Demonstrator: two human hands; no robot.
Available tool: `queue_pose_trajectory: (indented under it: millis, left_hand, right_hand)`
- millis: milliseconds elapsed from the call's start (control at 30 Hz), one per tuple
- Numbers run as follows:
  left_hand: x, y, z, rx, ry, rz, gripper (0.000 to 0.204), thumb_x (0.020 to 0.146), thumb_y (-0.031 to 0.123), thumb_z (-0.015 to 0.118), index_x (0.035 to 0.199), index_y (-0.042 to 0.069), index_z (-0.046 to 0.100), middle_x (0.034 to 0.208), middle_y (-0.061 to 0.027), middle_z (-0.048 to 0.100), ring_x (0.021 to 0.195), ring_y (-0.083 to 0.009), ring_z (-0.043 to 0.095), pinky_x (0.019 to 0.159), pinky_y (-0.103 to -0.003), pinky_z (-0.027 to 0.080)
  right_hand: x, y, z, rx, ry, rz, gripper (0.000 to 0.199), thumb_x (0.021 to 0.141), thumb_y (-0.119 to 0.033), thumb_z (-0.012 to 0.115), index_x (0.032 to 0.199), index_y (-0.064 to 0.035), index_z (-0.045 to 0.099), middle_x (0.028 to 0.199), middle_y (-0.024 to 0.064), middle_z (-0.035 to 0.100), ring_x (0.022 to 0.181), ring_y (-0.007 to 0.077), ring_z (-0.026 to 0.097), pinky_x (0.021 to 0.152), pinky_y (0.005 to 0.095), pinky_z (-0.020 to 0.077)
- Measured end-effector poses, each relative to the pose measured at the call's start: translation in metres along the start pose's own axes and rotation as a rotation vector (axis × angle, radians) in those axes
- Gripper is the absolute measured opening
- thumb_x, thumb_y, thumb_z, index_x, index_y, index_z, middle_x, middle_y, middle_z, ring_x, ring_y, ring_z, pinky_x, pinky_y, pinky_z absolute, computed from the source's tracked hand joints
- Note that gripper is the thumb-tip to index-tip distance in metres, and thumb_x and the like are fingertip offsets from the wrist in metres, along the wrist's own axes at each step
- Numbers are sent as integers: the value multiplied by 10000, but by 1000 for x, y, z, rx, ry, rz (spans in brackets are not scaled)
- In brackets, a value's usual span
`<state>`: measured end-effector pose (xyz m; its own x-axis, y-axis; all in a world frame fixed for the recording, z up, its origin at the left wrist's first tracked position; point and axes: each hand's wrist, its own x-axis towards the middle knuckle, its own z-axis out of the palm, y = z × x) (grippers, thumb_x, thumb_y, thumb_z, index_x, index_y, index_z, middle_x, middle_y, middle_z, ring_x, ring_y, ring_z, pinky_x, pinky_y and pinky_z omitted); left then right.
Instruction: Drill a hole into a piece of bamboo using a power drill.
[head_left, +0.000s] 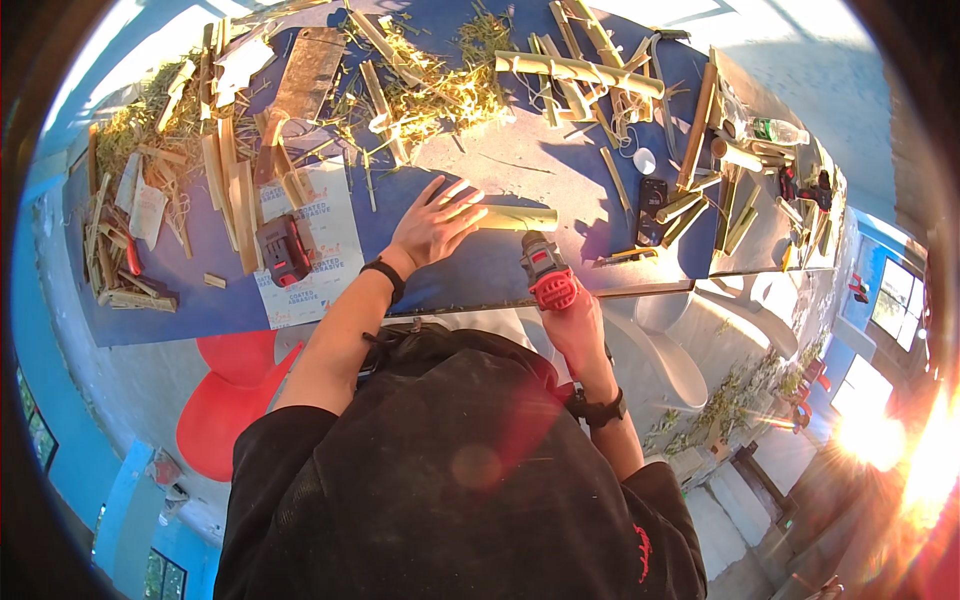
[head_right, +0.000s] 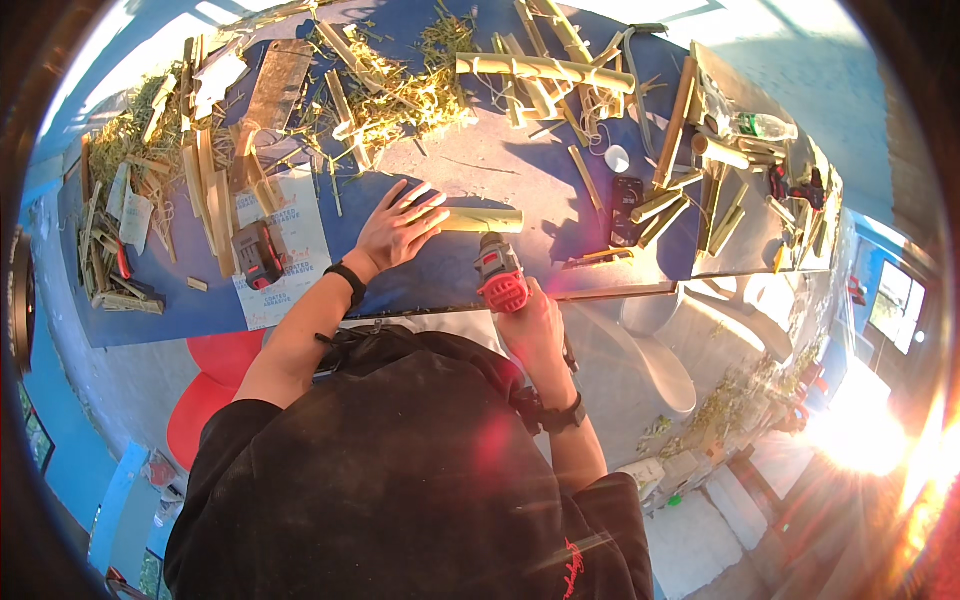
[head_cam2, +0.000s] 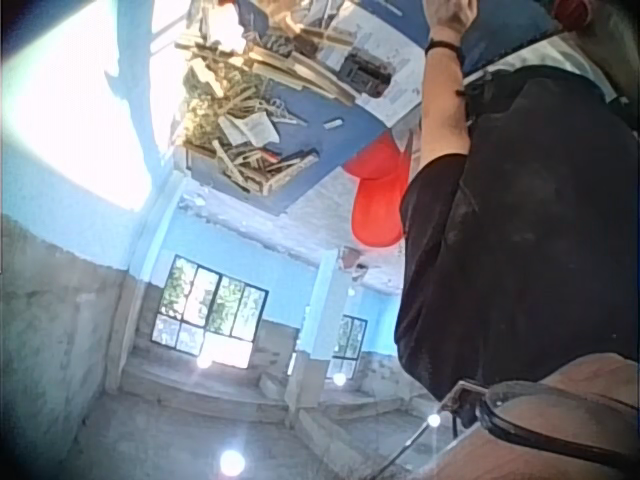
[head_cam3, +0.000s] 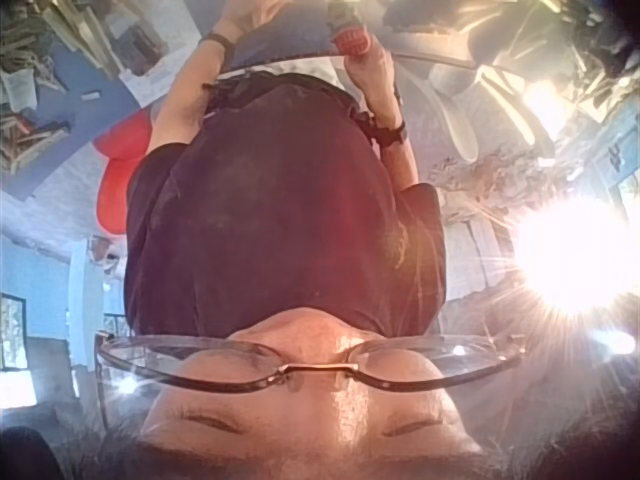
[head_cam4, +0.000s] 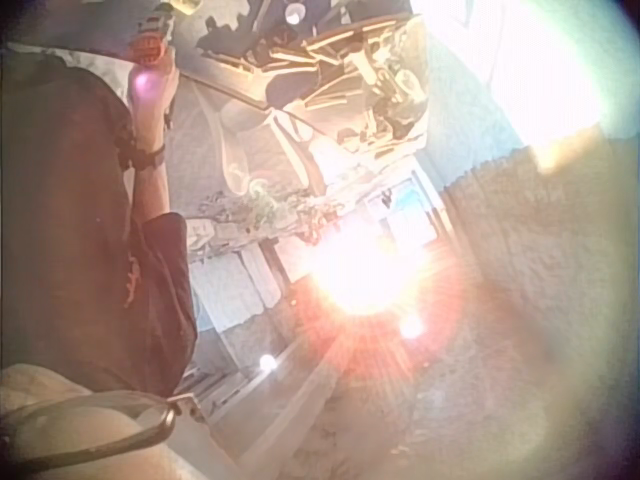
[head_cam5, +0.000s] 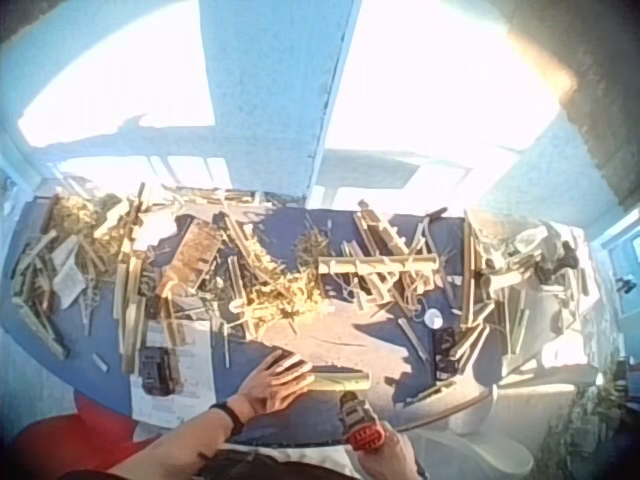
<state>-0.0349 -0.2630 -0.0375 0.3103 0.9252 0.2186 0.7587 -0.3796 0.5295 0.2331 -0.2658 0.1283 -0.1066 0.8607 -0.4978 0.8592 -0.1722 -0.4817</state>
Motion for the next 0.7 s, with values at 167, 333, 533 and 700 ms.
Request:
queue_pose_trajectory:
  millis: [167,333,533,700]
  left_hand:
    - [0,0,0,6,-4,1,365,1025,288,668,1374,188,710,1474,-36,649,1431,-282,537,1278,-528,306]
    - [0,-1,1,4,-4,3,370,1023,289,671,1376,185,707,1473,-39,651,1432,-283,536,1277,-527,308]
    - [-1,-1,2,-3,-10,0,367,1022,289,672,1371,184,711,1473,-45,651,1430,-281,539,1279,-528,306]
    - [-1,0,1,2,2,2,364,1022,287,671,1368,185,713,1467,-43,655,1425,-279,545,1278,-531,309]
  right_hand:
    - [1,-1,-2,-6,-19,27,277,880,-263,765,1030,-44,684,921,249,740,920,495,695,774,551,540]
    - [2,1,-3,6,-30,39,302,880,-282,774,1065,-54,702,945,246,749,948,479,705,799,538,549]
    - [3,-4,-6,-15,-50,62,312,883,-279,771,1094,-56,710,962,242,753,962,472,708,805,528,552]
    - [4,0,-6,-5,-59,40,301,896,-276,761,1096,-56,715,967,236,756,972,465,710,811,520,554]
